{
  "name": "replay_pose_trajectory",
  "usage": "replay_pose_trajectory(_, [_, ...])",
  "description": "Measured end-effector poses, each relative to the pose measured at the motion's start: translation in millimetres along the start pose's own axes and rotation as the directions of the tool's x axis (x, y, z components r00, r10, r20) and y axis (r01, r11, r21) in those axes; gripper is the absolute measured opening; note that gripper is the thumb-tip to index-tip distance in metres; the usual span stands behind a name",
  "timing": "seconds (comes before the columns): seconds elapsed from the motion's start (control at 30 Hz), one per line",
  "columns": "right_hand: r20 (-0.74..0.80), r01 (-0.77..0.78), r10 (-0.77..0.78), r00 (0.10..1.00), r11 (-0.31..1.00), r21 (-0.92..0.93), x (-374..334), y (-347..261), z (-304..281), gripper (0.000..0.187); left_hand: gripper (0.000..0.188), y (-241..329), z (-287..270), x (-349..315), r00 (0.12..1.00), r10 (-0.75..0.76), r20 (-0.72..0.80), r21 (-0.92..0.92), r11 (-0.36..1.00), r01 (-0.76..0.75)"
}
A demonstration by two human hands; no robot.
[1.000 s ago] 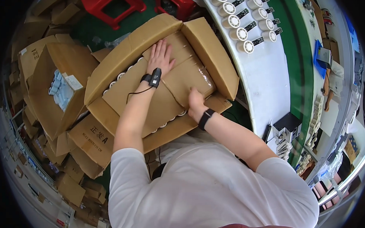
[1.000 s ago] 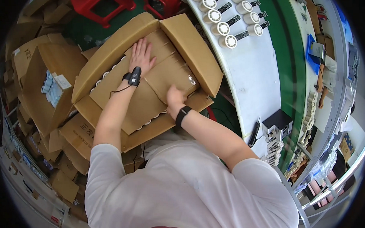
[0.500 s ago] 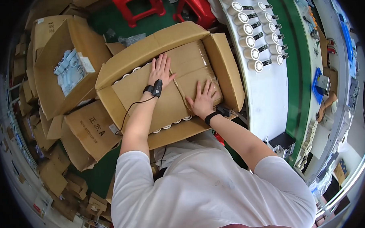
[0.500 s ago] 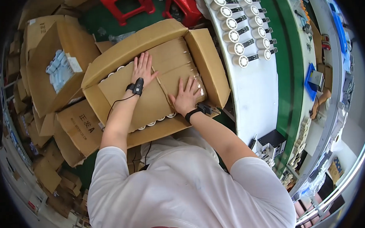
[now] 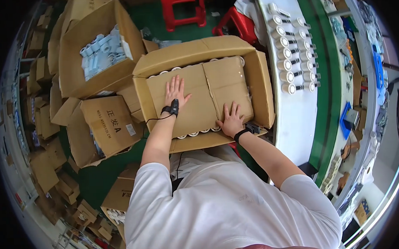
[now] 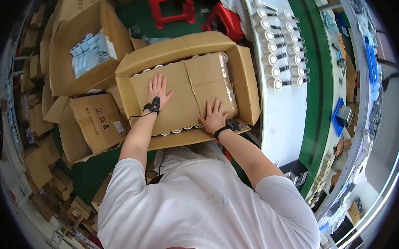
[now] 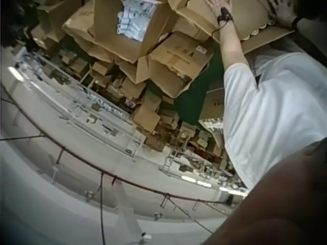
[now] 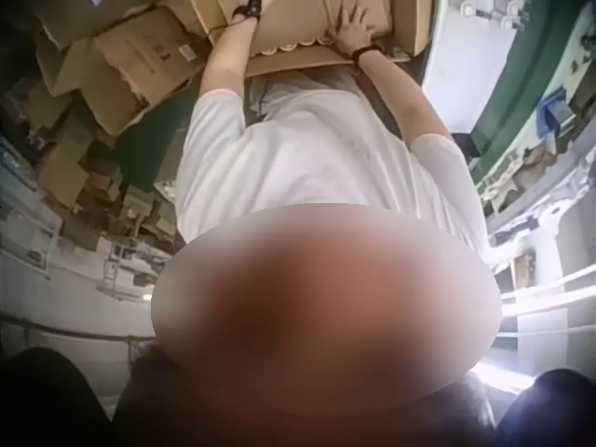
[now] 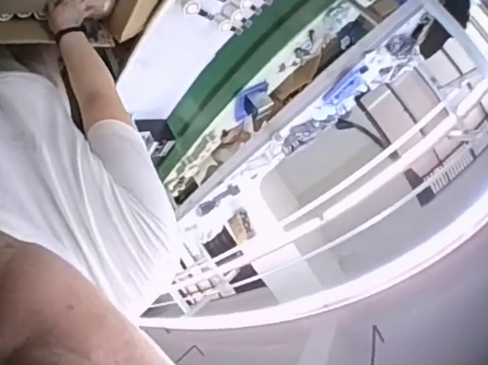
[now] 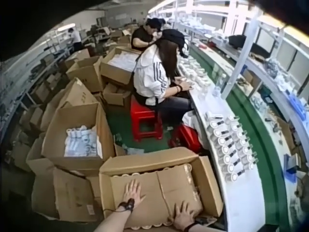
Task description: The person uses a power screwdriver to secure components onto electronic devices, then places the completed units into a cardboard box. They insert a cardboard divider over the first layer and continue arranging more devices into the box by hand.
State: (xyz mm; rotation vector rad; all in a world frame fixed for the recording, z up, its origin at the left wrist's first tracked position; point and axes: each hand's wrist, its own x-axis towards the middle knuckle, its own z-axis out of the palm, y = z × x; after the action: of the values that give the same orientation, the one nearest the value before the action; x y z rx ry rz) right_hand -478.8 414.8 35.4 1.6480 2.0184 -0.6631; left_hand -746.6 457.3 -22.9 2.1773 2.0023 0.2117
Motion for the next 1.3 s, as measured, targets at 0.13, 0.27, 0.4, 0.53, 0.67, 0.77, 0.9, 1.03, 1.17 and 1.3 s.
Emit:
replay_pose_trajectory(0.13, [-0.037,-0.114,0.118,0.992,0.989,0.097,10.1,4.4,-0.1,0.088,0.076,11.2,-0.2,-6.7,0.995,-0.093,0.037,-0.033,0.995,0.095])
replay_pose_trajectory(0.27, [-0.014,-0.241,0.246,0.969,0.957,0.159,6.7,4.8,-4.7,0.095,0.074,30.4,-8.3,-52.2,0.996,-0.028,0.088,-0.079,0.996,0.035])
replay_pose_trajectory(0.4, [0.036,-0.353,0.356,0.934,0.902,0.248,3.3,12.9,-4.2,0.101,0.073,36.6,-6.7,-58.4,0.980,-0.006,0.200,-0.108,0.994,0.028])
replay_pose_trajectory(0.53, [0.051,-0.404,0.405,0.913,0.880,0.251,-2.5,5.0,-6.1,0.103,0.073,57.4,9.7,-10.9,0.983,0.023,0.183,-0.130,0.991,0.001])
replay_pose_trajectory(0.67, [0.088,-0.427,0.419,0.904,0.896,0.118,-5.7,11.5,14.9,0.106,0.075,84.0,23.4,61.2,0.993,0.013,0.115,-0.175,0.985,0.007])
replay_pose_trajectory(0.77, [0.161,-0.439,0.414,0.896,0.879,0.187,-5.1,27.3,17.7,0.106,0.077,98.7,21.7,76.4,0.995,0.017,0.095,-0.134,0.991,-0.004])
replay_pose_trajectory(0.9, [0.216,-0.420,0.383,0.898,0.892,0.165,-11.6,25.9,5.8,0.104,0.077,87.6,25.6,64.1,0.998,0.009,0.056,-0.146,0.989,-0.001])
replay_pose_trajectory(1.03, [0.092,-0.293,0.286,0.954,0.953,0.073,-20.2,23.8,-4.6,0.097,0.076,52.3,17.5,22.1,0.998,-0.050,0.025,-0.083,0.995,0.052])
replay_pose_trajectory(1.17, [-0.023,-0.105,0.106,0.994,0.994,0.011,-13.0,27.7,-8.7,0.090,0.077,29.4,5.7,-32.3,0.985,-0.100,0.142,0.002,0.995,0.101])
replay_pose_trajectory(1.3, [-0.013,-0.043,0.043,0.999,0.999,0.001,-10.2,27.0,2.3,0.083,0.077,22.7,4.0,-61.5,0.969,-0.096,0.227,0.011,0.995,0.096])
